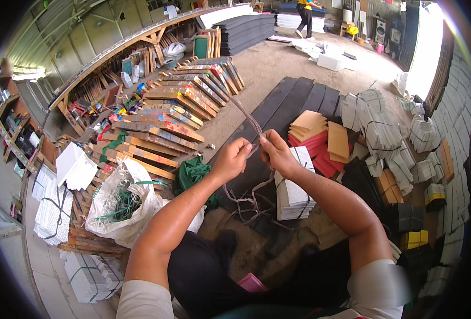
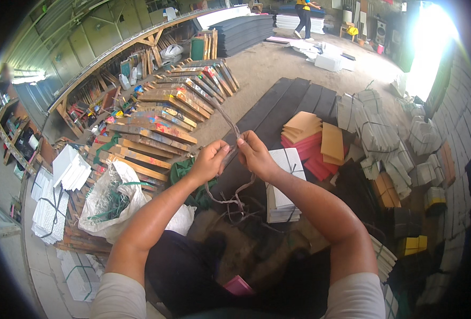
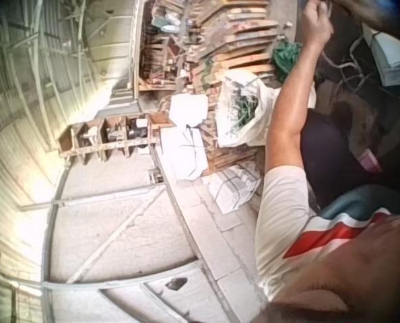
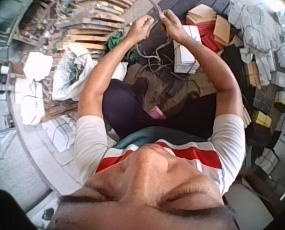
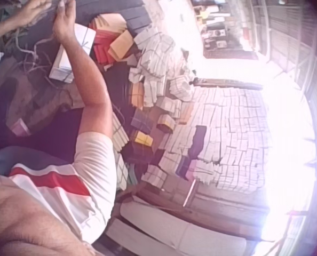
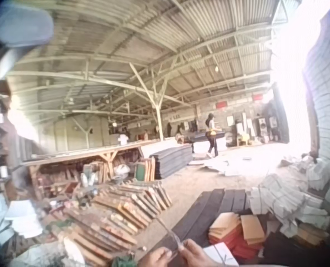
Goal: The person ties bundles of white foam sheets with string, then uses a utility knife to cut the string. The person moves and stacks the tied bundles on the floor in a workshop area.
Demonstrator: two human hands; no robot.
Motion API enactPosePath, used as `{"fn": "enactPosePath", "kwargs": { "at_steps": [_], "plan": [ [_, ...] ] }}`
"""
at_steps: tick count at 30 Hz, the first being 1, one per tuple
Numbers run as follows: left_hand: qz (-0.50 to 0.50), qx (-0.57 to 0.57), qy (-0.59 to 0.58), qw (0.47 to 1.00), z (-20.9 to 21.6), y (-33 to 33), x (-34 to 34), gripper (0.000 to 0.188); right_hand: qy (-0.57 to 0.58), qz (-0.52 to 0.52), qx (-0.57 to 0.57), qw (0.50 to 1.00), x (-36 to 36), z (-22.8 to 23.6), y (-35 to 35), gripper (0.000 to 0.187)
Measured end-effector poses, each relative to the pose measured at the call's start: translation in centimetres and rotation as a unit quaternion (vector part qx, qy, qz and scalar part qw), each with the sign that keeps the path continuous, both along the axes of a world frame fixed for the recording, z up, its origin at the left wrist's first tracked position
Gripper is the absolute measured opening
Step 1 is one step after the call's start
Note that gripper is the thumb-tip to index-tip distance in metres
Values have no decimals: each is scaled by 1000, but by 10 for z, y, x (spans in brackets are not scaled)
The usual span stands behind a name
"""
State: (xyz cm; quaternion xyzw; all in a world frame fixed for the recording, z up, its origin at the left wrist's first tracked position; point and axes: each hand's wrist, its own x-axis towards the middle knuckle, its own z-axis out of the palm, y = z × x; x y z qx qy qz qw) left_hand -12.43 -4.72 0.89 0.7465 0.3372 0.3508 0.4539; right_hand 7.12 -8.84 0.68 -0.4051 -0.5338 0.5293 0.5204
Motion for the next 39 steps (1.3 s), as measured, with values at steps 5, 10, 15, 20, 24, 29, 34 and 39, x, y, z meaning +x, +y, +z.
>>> {"fn": "enactPosePath", "kwargs": {
  "at_steps": [5,10,15,20,24,29,34,39],
  "plan": [
    [-48,-168,-24,984,-1,6,0,30,-2,-16,63,998,0,-12,10,17],
    [-63,-284,-43,956,4,6,-9,29,28,11,46,998,6,-10,8,13],
    [-31,-283,-55,957,-2,15,-17,28,60,-6,30,998,13,-3,13,12],
    [148,-277,-79,946,-12,40,-45,25,105,-100,8,989,34,0,25,15],
    [296,-274,-210,890,2,68,-92,23,82,-201,15,976,51,12,38,19],
    [343,-225,-332,849,53,73,-165,21,124,-308,12,943,103,37,36,24],
    [390,-62,-423,815,112,67,-229,25,61,-469,202,858,140,87,35,19],
    [414,96,-385,819,166,61,-247,28,32,-439,429,789,125,161,17,33]
  ]
}}
